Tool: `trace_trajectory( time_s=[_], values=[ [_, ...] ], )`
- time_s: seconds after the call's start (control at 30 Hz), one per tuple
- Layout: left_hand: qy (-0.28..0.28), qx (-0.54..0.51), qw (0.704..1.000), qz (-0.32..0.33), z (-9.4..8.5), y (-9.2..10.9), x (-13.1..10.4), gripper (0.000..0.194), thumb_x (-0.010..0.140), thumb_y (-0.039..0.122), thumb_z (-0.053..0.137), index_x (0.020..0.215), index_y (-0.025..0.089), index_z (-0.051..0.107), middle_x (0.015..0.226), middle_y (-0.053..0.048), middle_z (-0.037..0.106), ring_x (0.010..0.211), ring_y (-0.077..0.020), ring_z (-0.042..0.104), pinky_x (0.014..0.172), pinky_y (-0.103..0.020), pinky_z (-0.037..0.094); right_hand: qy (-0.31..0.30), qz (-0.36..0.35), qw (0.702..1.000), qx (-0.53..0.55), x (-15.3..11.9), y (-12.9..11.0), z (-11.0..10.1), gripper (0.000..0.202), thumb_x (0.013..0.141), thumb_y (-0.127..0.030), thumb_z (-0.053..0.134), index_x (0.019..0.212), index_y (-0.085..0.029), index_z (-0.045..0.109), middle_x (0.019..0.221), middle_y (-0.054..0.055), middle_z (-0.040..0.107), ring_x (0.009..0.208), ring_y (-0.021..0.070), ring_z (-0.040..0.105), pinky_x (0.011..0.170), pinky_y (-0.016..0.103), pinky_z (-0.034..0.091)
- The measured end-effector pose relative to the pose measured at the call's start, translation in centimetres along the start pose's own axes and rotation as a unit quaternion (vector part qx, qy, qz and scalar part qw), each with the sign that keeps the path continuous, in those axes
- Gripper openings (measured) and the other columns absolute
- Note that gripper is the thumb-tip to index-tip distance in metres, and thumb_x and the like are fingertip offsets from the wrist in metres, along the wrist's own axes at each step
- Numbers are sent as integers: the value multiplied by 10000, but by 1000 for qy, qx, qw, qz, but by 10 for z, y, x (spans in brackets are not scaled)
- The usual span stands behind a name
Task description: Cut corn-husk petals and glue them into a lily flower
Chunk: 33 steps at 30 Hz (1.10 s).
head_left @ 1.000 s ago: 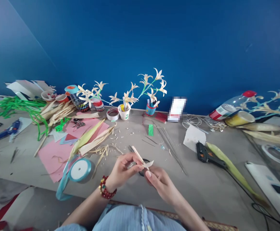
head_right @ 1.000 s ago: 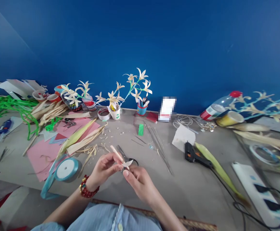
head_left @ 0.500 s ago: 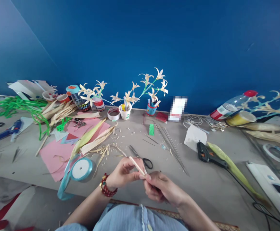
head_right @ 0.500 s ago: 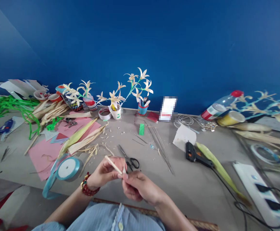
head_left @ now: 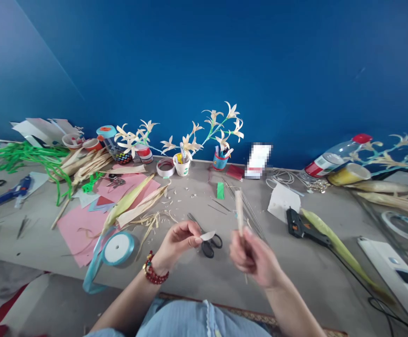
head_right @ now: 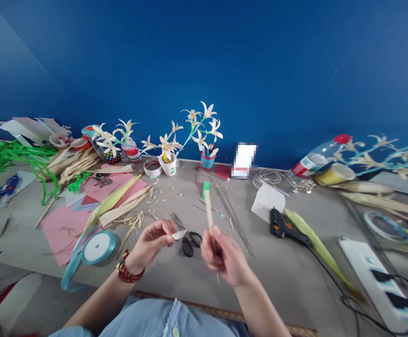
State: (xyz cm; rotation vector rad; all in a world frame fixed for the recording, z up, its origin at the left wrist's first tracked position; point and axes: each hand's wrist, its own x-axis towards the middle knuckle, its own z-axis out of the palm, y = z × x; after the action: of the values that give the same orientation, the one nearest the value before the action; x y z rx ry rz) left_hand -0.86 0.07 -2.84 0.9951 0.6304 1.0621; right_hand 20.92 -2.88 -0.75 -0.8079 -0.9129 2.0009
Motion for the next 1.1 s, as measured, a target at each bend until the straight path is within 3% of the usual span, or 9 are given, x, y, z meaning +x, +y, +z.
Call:
trace_trajectory(
  time_s=[0.07,0.13,0.4,0.63,0.77,0.9,0.97,1.03,1.1],
  values=[
    [0,13,1000,10,6,3,-2,149,765,223,746,728,139,628,696,-10,595,648,-105,535,622,-223,420,52,12,995,-85,5,6,10,492,818,-658,564,687,-198,452,499,-108,276,419,50,123,367,187,83],
    [-8,37,999,17,10,5,-3,143,770,233,743,753,138,638,745,-33,633,694,-126,567,656,-240,443,28,3,985,-168,9,14,20,507,795,-666,594,698,-190,450,539,-92,291,455,55,160,396,204,107],
    [-35,183,981,56,7,6,-5,163,816,283,694,757,139,647,741,-36,624,696,-132,550,677,-253,435,48,-45,944,-322,11,17,34,597,930,-640,373,532,-195,343,505,-56,319,478,77,267,466,250,196],
    [-104,85,990,31,9,2,-7,170,796,293,715,757,133,672,736,-45,613,709,-145,552,695,-283,448,-85,89,992,-37,9,18,33,568,839,-613,571,502,-192,395,413,-99,287,345,37,204,352,205,97],
    [-110,50,993,14,8,0,-4,150,780,244,732,730,129,650,726,-42,612,698,-136,549,681,-271,435,-206,92,971,83,1,27,21,568,805,-566,645,458,-197,389,351,-102,297,287,29,254,331,176,187],
    [-42,10,999,-28,3,-2,-2,202,758,270,753,721,131,611,671,-13,579,614,-102,510,611,-232,407,-319,18,937,141,-10,23,-6,671,733,-747,556,364,-217,373,266,-79,275,230,47,311,306,168,255],
    [-20,-2,999,-38,3,-2,-2,226,747,280,763,711,130,598,651,-5,564,597,-95,499,595,-224,401,-280,-39,945,163,-11,15,-15,668,793,-746,480,401,-212,388,272,-95,253,230,32,237,290,152,227],
    [-14,-3,999,-34,5,-1,-3,218,753,270,759,713,130,596,651,-5,562,600,-93,501,595,-220,400,-135,-37,985,97,-10,8,-13,586,858,-676,478,525,-195,440,362,-114,269,300,24,147,304,141,163],
    [-11,13,1000,-15,8,1,-4,198,765,262,748,726,133,603,680,-17,583,630,-106,529,617,-228,418,-10,-7,999,-46,-6,6,-2,483,868,-616,536,663,-182,486,485,-99,321,393,42,154,351,159,129]
  ],
)
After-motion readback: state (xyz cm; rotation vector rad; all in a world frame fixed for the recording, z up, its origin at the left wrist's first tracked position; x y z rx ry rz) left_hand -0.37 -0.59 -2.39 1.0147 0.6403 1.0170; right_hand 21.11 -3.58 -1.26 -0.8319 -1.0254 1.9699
